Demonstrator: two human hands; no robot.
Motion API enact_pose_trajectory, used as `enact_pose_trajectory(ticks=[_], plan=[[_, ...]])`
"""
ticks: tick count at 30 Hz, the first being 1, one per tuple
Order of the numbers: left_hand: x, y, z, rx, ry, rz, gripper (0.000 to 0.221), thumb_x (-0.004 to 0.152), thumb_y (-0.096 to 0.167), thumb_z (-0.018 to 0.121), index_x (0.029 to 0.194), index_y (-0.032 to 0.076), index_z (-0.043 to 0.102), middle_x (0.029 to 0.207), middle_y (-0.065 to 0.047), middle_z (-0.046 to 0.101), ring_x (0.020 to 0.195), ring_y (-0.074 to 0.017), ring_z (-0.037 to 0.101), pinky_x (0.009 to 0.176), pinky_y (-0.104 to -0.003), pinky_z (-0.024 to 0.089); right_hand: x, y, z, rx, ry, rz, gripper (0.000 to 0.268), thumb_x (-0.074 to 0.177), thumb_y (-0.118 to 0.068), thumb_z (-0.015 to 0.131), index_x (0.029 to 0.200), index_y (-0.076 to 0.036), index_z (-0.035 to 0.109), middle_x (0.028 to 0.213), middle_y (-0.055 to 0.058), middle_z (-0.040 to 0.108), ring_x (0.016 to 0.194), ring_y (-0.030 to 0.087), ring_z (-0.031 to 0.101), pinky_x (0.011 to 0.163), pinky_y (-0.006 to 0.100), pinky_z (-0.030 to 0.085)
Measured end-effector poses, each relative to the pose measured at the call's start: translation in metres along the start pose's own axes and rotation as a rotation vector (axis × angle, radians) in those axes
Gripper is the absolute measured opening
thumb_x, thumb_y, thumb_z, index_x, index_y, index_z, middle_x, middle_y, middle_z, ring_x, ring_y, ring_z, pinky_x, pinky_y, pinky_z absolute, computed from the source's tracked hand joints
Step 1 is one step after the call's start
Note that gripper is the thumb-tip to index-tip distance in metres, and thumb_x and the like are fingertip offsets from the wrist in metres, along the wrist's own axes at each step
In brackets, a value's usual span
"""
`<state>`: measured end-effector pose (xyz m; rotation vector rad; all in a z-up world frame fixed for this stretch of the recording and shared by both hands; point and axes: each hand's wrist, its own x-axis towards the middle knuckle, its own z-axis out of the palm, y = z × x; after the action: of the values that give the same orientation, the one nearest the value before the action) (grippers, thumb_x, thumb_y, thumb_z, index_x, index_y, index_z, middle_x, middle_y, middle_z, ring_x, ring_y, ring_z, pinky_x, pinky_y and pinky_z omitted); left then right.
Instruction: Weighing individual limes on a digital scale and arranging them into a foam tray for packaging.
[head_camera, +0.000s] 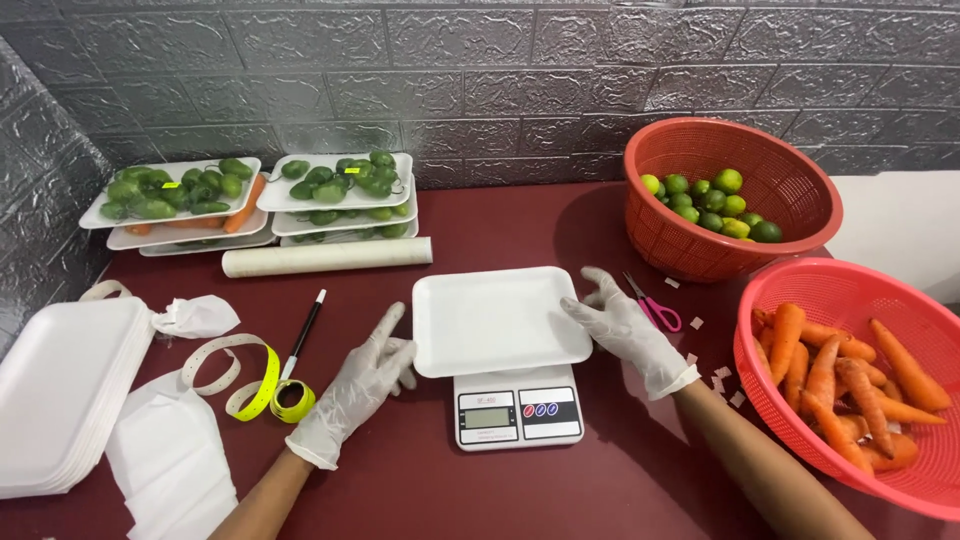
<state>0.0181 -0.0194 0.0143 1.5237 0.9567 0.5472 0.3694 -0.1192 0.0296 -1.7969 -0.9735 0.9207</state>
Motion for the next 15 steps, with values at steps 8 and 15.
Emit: enact_pose_trajectory(ticks=[8, 15], plan=[[-0.003, 0.013, -0.091, 0.992, 0.43, -0.022, 0.05, 0.098, 0.044, 0.052, 0.148, 0.043, 0.053, 0.123, 0.011, 0.074, 0.114, -0.0231, 0.071, 0.101, -0.042, 0.056, -0.033, -0.088, 0.027, -0.526, -0.068, -0.207, 0.042, 0.088, -0.029, 0.078, 0.13, -0.027, 0.07, 0.13, 0.002, 0.067, 0.121, 0.028, 0.065, 0.097, 0.043, 0.06], [0.0, -0.032, -0.16, 1.092, 0.462, -0.23, 0.036, 0.096, 0.055, 0.054, 0.13, 0.054, 0.066, 0.119, 0.02, 0.075, 0.116, -0.0182, 0.071, 0.101, -0.041, 0.054, -0.024, -0.126, 0.05, -0.929, -0.325, -0.185, 0.047, 0.082, -0.028, 0.085, 0.127, -0.029, 0.071, 0.122, 0.003, 0.071, 0.121, 0.026, 0.065, 0.103, 0.044, 0.057]])
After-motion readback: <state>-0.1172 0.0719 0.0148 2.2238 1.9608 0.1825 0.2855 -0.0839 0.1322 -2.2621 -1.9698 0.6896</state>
